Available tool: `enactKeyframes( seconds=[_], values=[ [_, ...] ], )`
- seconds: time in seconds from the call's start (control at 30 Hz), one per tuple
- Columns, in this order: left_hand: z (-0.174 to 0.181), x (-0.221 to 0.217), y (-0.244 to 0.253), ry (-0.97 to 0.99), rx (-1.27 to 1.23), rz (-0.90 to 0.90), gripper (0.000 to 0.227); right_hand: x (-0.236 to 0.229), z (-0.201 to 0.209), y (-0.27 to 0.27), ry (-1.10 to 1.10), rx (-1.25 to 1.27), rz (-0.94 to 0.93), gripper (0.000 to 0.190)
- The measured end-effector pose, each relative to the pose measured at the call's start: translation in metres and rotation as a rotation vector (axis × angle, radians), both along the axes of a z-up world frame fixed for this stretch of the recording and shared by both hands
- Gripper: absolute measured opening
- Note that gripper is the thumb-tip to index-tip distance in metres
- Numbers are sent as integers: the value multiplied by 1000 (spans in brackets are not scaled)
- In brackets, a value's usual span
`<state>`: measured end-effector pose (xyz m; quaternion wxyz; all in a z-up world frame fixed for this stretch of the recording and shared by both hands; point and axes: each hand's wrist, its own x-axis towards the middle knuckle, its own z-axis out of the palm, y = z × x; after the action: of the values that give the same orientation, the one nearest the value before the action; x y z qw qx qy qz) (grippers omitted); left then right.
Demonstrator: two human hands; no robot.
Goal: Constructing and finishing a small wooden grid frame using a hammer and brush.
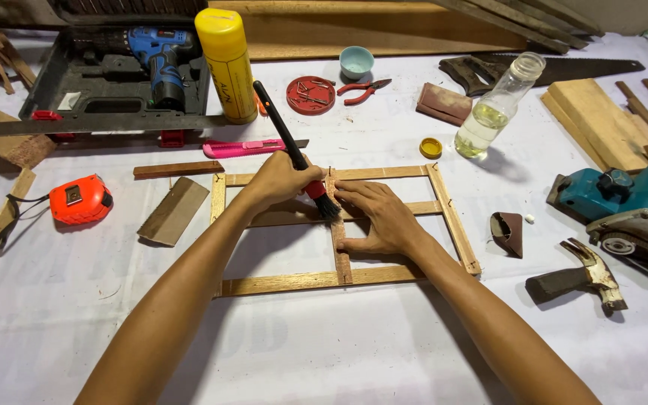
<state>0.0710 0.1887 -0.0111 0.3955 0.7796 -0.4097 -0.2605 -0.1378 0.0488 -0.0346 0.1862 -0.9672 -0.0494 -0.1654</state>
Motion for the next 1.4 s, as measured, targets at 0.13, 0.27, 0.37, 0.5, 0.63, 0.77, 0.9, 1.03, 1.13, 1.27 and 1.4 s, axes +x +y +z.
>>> enactKeyframes(
  seconds=[0.13,0.27,0.37,0.5,0.63,0.77,0.9,1.03,1.13,1.27,1.4],
  values=[
    [-2,-2,9,-80,-80,35,35,2,-2,1,24,-16,-33,94],
    [1,-10,26,-61,-127,128,41,2,-4,0,12,-7,-23,95],
    [6,-19,36,72,-168,160,44,2,-4,-1,11,-4,-11,94],
    [1,-19,33,215,-193,185,43,2,-5,-2,6,-7,-11,98],
    [-9,-8,19,292,-86,231,44,3,-4,-3,8,14,-41,111],
    [-13,3,4,250,-65,231,45,6,-5,-4,34,-2,-68,129],
    [-14,8,-7,223,-133,243,45,7,-8,-5,34,-4,-59,135],
    [-19,7,-6,172,-209,236,39,7,-15,-9,11,-40,-54,134],
    [-28,1,3,88,-343,202,40,7,-15,-8,43,-39,-79,135],
    [-15,-21,26,-182,-382,108,37,3,-15,-6,32,-32,-67,122],
    [-17,-32,46,-231,-341,37,33,4,-9,-3,69,-35,-80,107]
  ],
)
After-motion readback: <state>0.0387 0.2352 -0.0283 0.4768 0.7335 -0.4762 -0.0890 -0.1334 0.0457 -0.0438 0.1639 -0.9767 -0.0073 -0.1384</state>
